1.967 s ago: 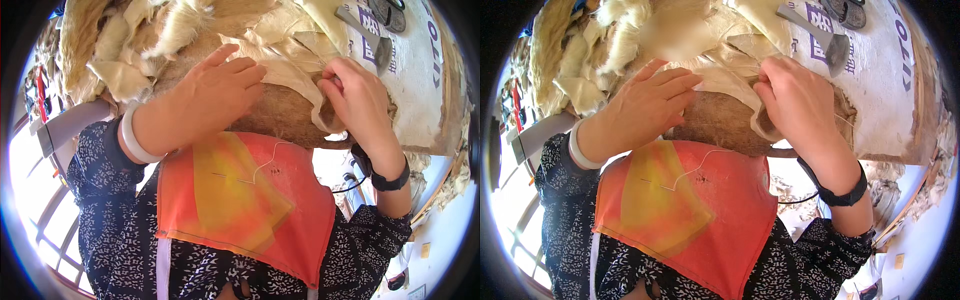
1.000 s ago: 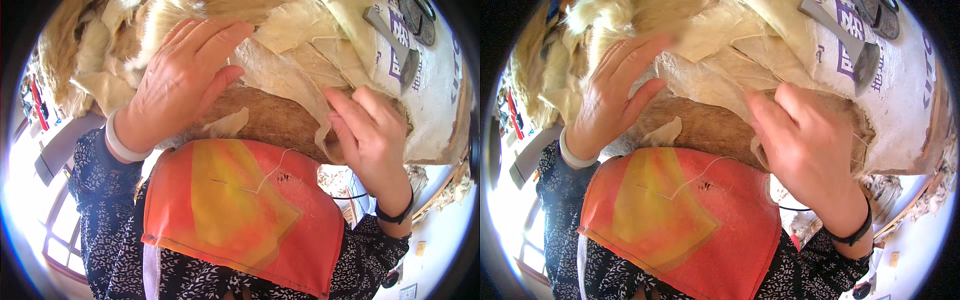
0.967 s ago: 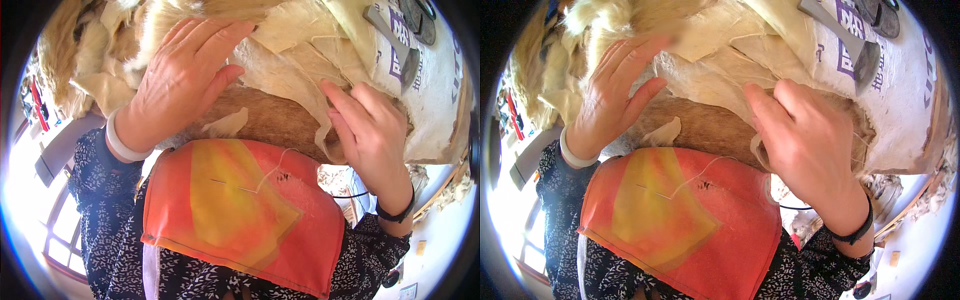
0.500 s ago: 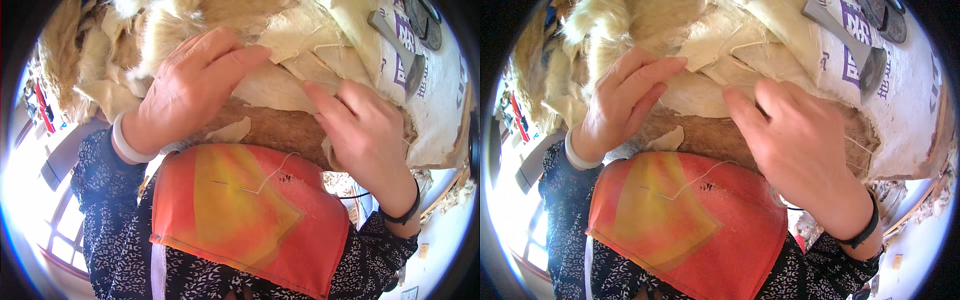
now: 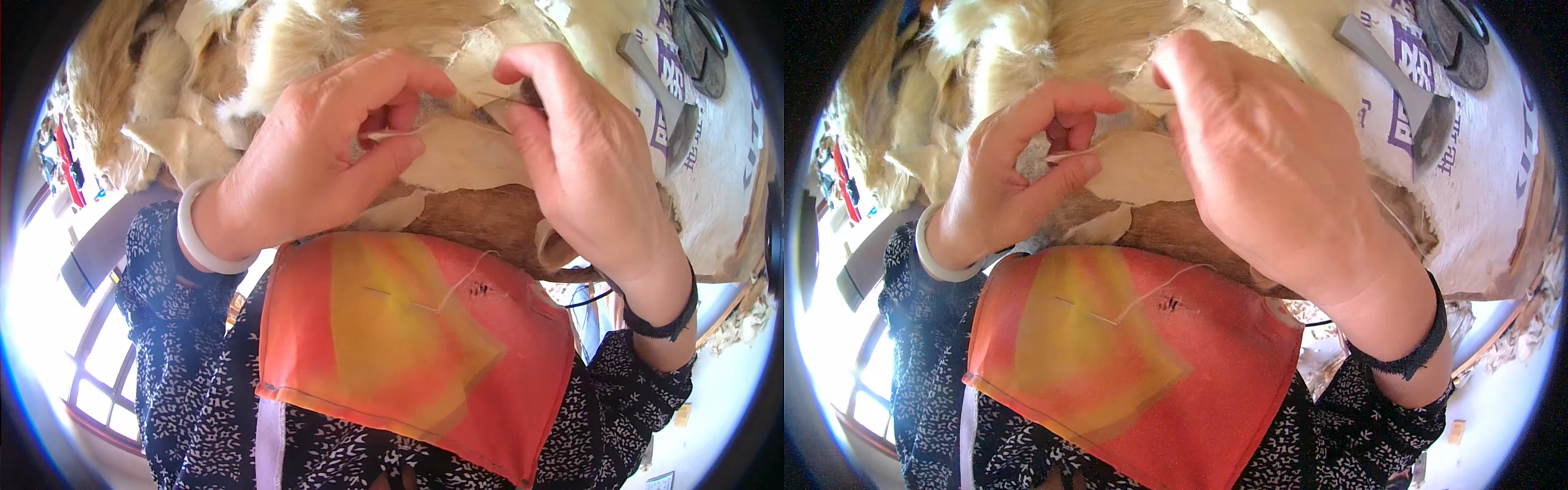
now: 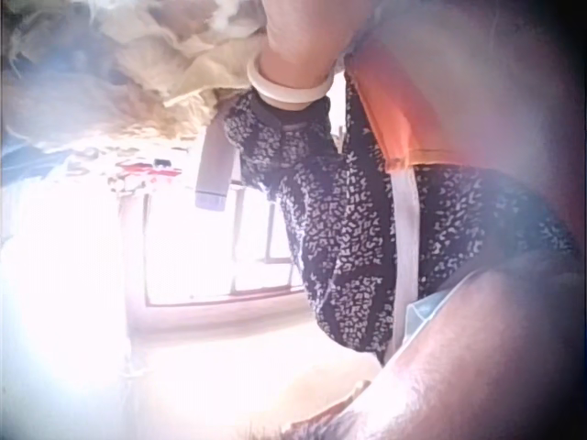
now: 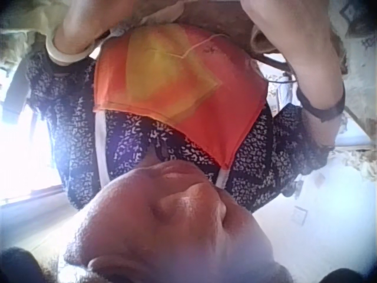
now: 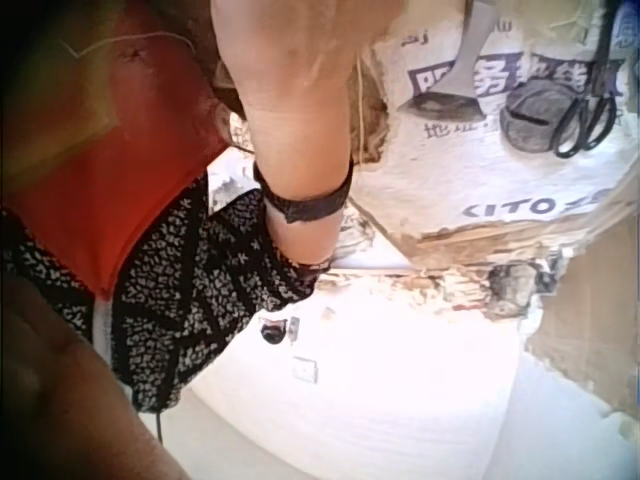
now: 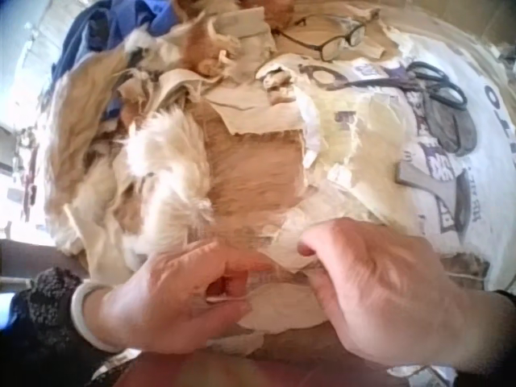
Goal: Hand-sewing strips of fur together using a needle, thread, and leatherworking tools.
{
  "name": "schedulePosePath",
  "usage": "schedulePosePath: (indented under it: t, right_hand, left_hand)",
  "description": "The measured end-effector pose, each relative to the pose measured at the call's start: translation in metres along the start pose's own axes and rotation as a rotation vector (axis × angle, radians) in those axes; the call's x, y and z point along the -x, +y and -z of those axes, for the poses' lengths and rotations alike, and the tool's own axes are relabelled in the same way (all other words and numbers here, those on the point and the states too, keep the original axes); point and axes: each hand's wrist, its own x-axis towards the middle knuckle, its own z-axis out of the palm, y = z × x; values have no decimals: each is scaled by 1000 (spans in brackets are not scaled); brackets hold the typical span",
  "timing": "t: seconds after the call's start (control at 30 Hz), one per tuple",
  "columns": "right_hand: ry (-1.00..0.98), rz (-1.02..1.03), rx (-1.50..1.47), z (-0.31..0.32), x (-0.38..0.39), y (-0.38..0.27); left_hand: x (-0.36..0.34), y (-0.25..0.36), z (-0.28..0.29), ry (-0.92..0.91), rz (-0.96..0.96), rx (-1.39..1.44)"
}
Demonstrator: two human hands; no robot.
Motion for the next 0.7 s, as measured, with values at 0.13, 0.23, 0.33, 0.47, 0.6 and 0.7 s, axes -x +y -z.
schedulePosePath:
  t: [0.13, 0.23, 0.33, 0.47, 0.6, 0.7]
  right_hand:
    - [-80, 7, 23, -3, -9, -7]
    - [-91, 44, 126, -7, -12, -9]
    - [-119, 84, 207, -13, -12, -7]
    - [-139, 70, 253, -14, -9, -6]
    - [-56, -15, 215, -2, -5, -9]
    - [-62, -40, 117, 5, -3, -9]
  left_hand:
    - [2, -8, 9, 14, -82, -56]
    - [0, -12, 10, 22, -157, -75]
    - [-1, -11, 11, 32, -120, -63]
    - [-6, -10, 12, 78, -142, -72]
    - [-10, -13, 14, 56, -131, -173]
    - [-11, -12, 11, 69, -126, -185]
